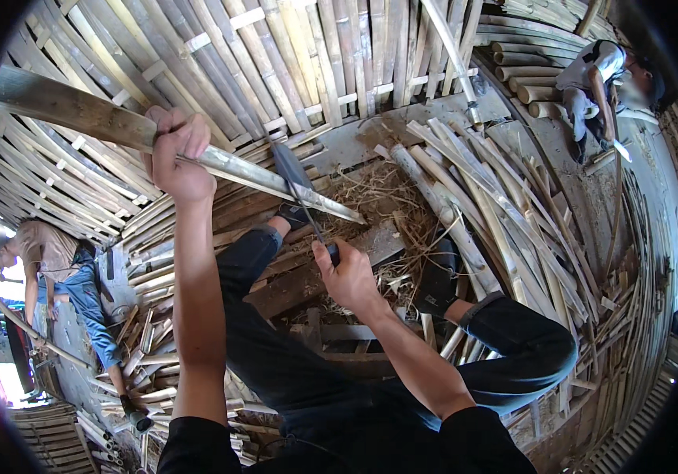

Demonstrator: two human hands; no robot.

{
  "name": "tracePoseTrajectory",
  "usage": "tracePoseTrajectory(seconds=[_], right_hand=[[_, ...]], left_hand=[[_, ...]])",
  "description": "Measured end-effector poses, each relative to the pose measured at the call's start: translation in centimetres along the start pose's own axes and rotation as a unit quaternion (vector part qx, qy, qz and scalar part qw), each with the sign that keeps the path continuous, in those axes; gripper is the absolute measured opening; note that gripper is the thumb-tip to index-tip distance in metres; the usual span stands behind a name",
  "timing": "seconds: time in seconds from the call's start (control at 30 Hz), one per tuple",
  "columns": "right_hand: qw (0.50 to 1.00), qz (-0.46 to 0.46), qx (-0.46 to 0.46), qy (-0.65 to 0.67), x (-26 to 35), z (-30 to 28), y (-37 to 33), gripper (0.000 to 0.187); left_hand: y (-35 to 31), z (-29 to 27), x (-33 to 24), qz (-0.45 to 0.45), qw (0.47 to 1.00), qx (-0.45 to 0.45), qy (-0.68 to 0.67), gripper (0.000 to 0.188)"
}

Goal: Trimming and shaving bamboo strips using a large knife in a workshop.

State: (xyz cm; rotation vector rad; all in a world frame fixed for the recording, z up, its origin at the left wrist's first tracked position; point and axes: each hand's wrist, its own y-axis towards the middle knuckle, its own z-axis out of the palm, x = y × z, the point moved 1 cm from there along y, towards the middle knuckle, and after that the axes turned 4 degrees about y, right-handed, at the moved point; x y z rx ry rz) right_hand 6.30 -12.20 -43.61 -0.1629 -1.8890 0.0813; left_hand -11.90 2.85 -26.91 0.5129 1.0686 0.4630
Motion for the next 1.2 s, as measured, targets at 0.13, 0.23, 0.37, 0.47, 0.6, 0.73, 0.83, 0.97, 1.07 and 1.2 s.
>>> tracePoseTrajectory(seconds=[0.13,0.23,0.37,0.47,0.6,0.73,0.83,0.97,1.07,1.2], right_hand=[[0.998,-0.032,-0.033,0.037,-3.0,1.1,-0.2,0.044],[0.998,-0.028,-0.030,-0.057,-5.7,1.3,0.9,0.042],[0.999,-0.011,0.000,-0.047,-1.4,0.9,1.2,0.043],[0.997,-0.077,-0.022,0.002,-1.6,1.0,-0.3,0.045],[0.997,-0.036,-0.050,-0.051,-9.3,1.8,1.7,0.044],[0.999,0.023,-0.018,-0.026,-4.5,1.7,2.0,0.042],[0.998,-0.047,-0.022,0.030,1.8,-0.7,0.0,0.041],[0.997,-0.031,-0.052,0.049,-2.3,1.2,-0.3,0.037],[0.967,0.057,0.040,-0.245,-18.6,2.2,4.5,0.047],[0.972,0.125,0.116,-0.162,-15.8,-0.3,4.2,0.062]], left_hand=[[-0.8,1.7,-0.4,0.011,1.000,-0.015,0.019,0.020],[-1.2,0.8,0.0,0.003,0.999,-0.035,0.037,0.019],[0.0,-0.6,0.2,0.008,0.999,-0.022,0.043,0.017],[-0.4,1.2,-0.4,0.007,1.000,-0.002,0.029,0.018],[-1.1,1.7,0.3,0.012,0.999,-0.018,0.025,0.018],[0.1,-0.4,1.0,0.006,0.998,-0.039,0.039,0.019],[0.4,1.7,0.9,0.003,0.999,-0.023,0.041,0.019],[-0.1,3.6,0.5,0.014,0.999,-0.005,0.047,0.019],[-0.7,4.8,1.2,0.023,0.999,0.020,0.040,0.018],[-1.1,3.6,0.6,0.021,0.995,0.006,0.102,0.019]])
